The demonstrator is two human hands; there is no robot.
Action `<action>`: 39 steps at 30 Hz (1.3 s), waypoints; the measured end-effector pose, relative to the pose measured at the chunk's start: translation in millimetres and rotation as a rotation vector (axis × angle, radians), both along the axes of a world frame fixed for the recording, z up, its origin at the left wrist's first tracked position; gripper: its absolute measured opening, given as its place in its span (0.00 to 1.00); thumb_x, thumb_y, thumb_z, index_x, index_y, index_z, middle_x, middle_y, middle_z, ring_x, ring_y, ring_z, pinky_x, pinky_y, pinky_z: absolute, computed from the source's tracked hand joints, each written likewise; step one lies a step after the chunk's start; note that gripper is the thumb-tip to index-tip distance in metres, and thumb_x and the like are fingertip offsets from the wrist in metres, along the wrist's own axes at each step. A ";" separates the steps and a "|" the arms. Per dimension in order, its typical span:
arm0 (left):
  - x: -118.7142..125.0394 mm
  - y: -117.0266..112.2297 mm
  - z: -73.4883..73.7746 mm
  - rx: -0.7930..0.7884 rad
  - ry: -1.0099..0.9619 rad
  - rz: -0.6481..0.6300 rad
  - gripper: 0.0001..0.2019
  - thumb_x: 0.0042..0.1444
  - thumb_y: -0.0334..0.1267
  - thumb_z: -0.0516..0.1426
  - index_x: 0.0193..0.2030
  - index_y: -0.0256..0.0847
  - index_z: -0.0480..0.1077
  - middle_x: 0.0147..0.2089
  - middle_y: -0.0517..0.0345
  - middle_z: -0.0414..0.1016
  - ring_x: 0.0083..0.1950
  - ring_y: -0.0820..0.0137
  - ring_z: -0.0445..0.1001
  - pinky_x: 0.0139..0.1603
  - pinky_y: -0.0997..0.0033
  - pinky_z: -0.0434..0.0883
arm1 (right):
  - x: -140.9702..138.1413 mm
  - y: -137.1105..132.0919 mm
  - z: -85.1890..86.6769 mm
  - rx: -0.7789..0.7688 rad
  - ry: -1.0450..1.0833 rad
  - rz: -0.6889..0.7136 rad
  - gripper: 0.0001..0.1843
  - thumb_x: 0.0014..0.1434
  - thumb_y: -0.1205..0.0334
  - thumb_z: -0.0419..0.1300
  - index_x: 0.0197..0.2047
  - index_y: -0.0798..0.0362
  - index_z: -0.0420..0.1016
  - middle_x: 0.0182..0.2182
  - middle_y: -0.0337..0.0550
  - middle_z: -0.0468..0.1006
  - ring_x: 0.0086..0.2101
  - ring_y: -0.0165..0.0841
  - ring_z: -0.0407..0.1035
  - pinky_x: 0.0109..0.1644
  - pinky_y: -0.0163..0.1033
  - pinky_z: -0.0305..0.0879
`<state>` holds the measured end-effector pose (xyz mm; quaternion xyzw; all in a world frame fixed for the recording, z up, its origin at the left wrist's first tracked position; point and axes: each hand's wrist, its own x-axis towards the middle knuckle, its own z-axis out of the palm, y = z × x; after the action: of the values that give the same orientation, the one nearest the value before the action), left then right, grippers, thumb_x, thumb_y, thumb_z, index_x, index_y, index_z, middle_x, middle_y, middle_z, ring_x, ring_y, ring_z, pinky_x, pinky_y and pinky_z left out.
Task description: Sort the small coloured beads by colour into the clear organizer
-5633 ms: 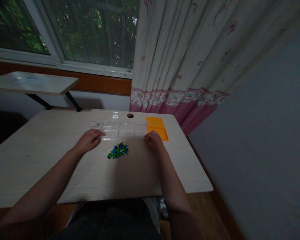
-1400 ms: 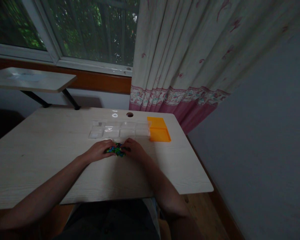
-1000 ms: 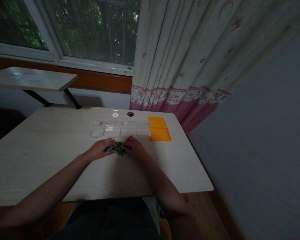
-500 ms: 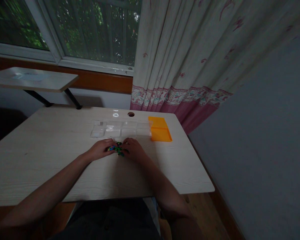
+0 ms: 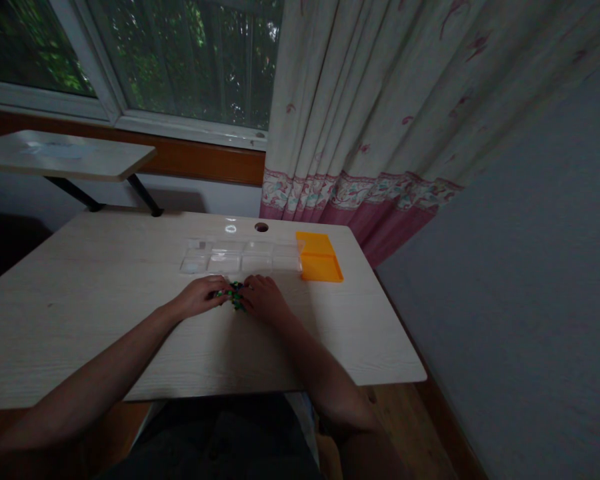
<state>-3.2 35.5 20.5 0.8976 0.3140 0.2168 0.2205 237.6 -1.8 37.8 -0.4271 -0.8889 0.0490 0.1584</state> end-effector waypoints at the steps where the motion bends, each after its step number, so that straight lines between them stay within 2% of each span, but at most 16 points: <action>1: 0.0 0.2 -0.4 -0.003 -0.005 0.001 0.14 0.67 0.44 0.52 0.49 0.42 0.76 0.45 0.53 0.77 0.48 0.67 0.76 0.51 0.69 0.71 | -0.5 -0.1 -0.3 -0.008 0.010 -0.005 0.09 0.65 0.60 0.61 0.46 0.49 0.80 0.46 0.49 0.75 0.45 0.38 0.67 0.51 0.43 0.60; 9: -0.1 1.5 -3.4 -0.001 -0.024 0.011 0.15 0.68 0.45 0.52 0.52 0.44 0.76 0.46 0.53 0.77 0.48 0.68 0.75 0.50 0.70 0.71 | -1.0 7.5 -6.3 -0.065 0.182 -0.070 0.07 0.62 0.62 0.64 0.42 0.50 0.82 0.42 0.47 0.78 0.44 0.36 0.70 0.51 0.41 0.63; 12: 0.0 1.1 -2.5 -0.001 -0.027 0.006 0.16 0.68 0.46 0.51 0.53 0.44 0.75 0.45 0.53 0.76 0.47 0.68 0.75 0.49 0.71 0.71 | 0.1 10.6 -5.1 -0.094 0.228 -0.108 0.08 0.64 0.60 0.62 0.41 0.52 0.82 0.38 0.46 0.80 0.42 0.36 0.71 0.50 0.40 0.63; 18: 1.9 -1.8 3.5 -0.006 -0.040 0.037 0.17 0.69 0.47 0.50 0.52 0.42 0.75 0.43 0.53 0.75 0.46 0.68 0.75 0.48 0.71 0.71 | 1.0 11.1 -7.0 -0.150 0.295 -0.235 0.08 0.65 0.61 0.60 0.43 0.50 0.81 0.35 0.43 0.81 0.37 0.34 0.71 0.46 0.38 0.64; 27: 3.1 -3.9 3.8 -0.016 -0.099 0.064 0.17 0.68 0.47 0.53 0.53 0.42 0.76 0.40 0.54 0.74 0.40 0.70 0.73 0.42 0.73 0.69 | 2.7 11.4 -11.5 -0.130 0.429 -0.198 0.09 0.62 0.64 0.62 0.46 0.51 0.81 0.38 0.44 0.82 0.41 0.35 0.73 0.50 0.41 0.67; 31: 5.6 -2.4 2.2 -0.071 -0.232 0.101 0.17 0.68 0.47 0.52 0.48 0.40 0.77 0.35 0.57 0.70 0.33 0.73 0.70 0.36 0.75 0.67 | 3.0 12.2 -13.0 -0.114 0.455 -0.186 0.08 0.63 0.62 0.62 0.44 0.49 0.82 0.37 0.42 0.83 0.41 0.35 0.74 0.50 0.40 0.68; 34: 6.9 -0.2 -1.1 -0.091 -0.315 0.110 0.17 0.68 0.47 0.52 0.42 0.38 0.78 0.33 0.57 0.68 0.33 0.73 0.69 0.36 0.75 0.67 | 3.3 12.6 -14.0 -0.086 0.484 -0.193 0.08 0.63 0.59 0.63 0.44 0.48 0.82 0.36 0.42 0.83 0.40 0.35 0.74 0.49 0.40 0.68; 39: 7.1 0.7 -4.3 -0.087 -0.280 0.127 0.16 0.67 0.46 0.53 0.41 0.38 0.78 0.34 0.56 0.69 0.34 0.73 0.69 0.35 0.75 0.66 | 5.2 14.5 -16.6 -0.048 0.514 -0.216 0.08 0.64 0.58 0.62 0.43 0.46 0.83 0.34 0.41 0.83 0.38 0.35 0.74 0.47 0.41 0.68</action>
<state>3.8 36.2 16.2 0.8265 0.3457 0.3394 0.2868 242.9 12.7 21.3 -0.4963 -0.7676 0.1594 0.3730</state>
